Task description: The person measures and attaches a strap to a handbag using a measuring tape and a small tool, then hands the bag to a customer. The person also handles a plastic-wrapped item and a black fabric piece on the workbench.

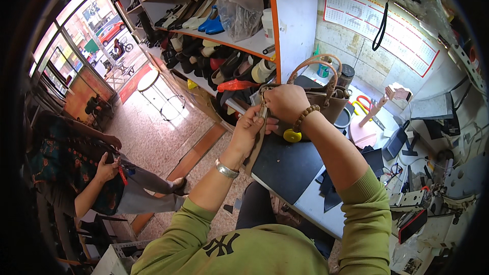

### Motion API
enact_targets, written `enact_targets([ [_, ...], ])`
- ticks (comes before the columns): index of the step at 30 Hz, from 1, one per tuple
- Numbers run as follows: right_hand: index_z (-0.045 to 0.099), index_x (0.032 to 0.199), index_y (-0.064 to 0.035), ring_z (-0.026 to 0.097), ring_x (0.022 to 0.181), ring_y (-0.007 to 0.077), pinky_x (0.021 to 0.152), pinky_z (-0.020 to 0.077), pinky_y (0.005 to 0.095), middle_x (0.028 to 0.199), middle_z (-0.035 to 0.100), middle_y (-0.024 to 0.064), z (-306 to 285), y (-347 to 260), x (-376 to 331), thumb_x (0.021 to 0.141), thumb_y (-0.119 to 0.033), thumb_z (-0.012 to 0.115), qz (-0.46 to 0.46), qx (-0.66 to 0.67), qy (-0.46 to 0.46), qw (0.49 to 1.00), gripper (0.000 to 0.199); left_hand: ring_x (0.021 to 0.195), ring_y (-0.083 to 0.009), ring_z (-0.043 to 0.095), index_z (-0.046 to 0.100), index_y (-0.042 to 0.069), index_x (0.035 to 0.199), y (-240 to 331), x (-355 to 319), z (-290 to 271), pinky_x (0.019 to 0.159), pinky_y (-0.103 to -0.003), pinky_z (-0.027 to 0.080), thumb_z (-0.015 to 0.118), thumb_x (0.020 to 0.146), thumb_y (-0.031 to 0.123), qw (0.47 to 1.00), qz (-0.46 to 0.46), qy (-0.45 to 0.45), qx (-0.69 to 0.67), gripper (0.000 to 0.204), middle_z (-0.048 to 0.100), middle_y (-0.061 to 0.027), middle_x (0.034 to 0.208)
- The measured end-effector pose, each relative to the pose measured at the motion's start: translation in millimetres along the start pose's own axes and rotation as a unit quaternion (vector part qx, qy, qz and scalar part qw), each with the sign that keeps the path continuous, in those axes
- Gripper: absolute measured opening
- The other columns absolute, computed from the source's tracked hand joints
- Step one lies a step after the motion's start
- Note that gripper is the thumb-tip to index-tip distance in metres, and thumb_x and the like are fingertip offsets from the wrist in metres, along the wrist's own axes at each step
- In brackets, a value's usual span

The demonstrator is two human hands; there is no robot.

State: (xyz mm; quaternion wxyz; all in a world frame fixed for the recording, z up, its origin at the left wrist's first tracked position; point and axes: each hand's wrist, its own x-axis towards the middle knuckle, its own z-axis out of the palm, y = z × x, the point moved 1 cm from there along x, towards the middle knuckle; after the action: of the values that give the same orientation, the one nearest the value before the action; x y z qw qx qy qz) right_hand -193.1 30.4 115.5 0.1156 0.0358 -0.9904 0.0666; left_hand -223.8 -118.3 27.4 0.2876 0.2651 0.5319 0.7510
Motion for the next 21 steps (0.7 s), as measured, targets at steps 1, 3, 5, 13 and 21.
enact_targets([
  [1,0.061,0.072,-0.0103,0.061,0.068,0.0338,0.059,0.0474,0.0455,0.068,0.062,0.0115,1.0,0.0,-0.3,0.08,-0.025,0.052,0.002,0.01,0.01,1.0,0.018,0.088,-0.0175,0.064,0.041,0.005,0.13,-0.4,0.1,0.0,0.078,-0.028,0.048,0.042,0.098,0.01,1.0,-0.001,0.0,0.001,0.032,0.065,-0.0113,0.102],
  [3,0.059,0.071,-0.0105,0.06,0.067,0.0345,0.059,0.0463,0.0464,0.067,0.061,0.0115,4.0,0.5,-1.0,0.079,-0.026,0.054,0.005,0.022,0.024,0.999,0.018,0.089,-0.0176,0.064,0.042,0.005,0.129,-1.2,0.4,-0.1,0.078,-0.028,0.048,0.042,0.098,0.011,1.0,-0.002,-0.001,-0.004,0.031,0.065,-0.0113,0.102],
  [5,0.059,0.071,-0.0105,0.06,0.066,0.0345,0.058,0.0459,0.0466,0.066,0.06,0.0113,7.5,1.2,-1.5,0.079,-0.026,0.054,0.011,0.028,0.031,0.999,0.018,0.089,-0.0177,0.064,0.042,0.005,0.128,-1.7,0.6,-0.4,0.079,-0.028,0.048,0.042,0.098,0.011,1.0,-0.001,-0.003,-0.007,0.03,0.065,-0.0112,0.103],
  [13,0.058,0.072,-0.0108,0.059,0.065,0.0344,0.056,0.0452,0.0462,0.066,0.06,0.0106,13.9,5.4,-3.9,0.081,-0.026,0.053,-0.011,0.025,0.052,0.998,0.019,0.092,-0.0176,0.063,0.044,0.006,0.126,1.3,0.8,0.2,0.081,-0.029,0.047,0.043,0.097,0.009,1.0,0.002,-0.015,-0.016,0.029,0.065,-0.0102,0.104],
  [21,0.063,0.073,-0.0104,0.064,0.071,0.0303,0.06,0.0498,0.0424,0.072,0.065,0.0093,8.6,-2.0,-6.4,0.079,-0.023,0.053,0.01,0.001,0.026,1.0,0.017,0.097,-0.0173,0.06,0.054,-0.002,0.114,7.0,7.2,0.9,0.088,-0.028,0.045,0.044,0.092,0.003,0.998,0.007,0.012,-0.063,0.025,0.062,-0.0089,0.107],
])
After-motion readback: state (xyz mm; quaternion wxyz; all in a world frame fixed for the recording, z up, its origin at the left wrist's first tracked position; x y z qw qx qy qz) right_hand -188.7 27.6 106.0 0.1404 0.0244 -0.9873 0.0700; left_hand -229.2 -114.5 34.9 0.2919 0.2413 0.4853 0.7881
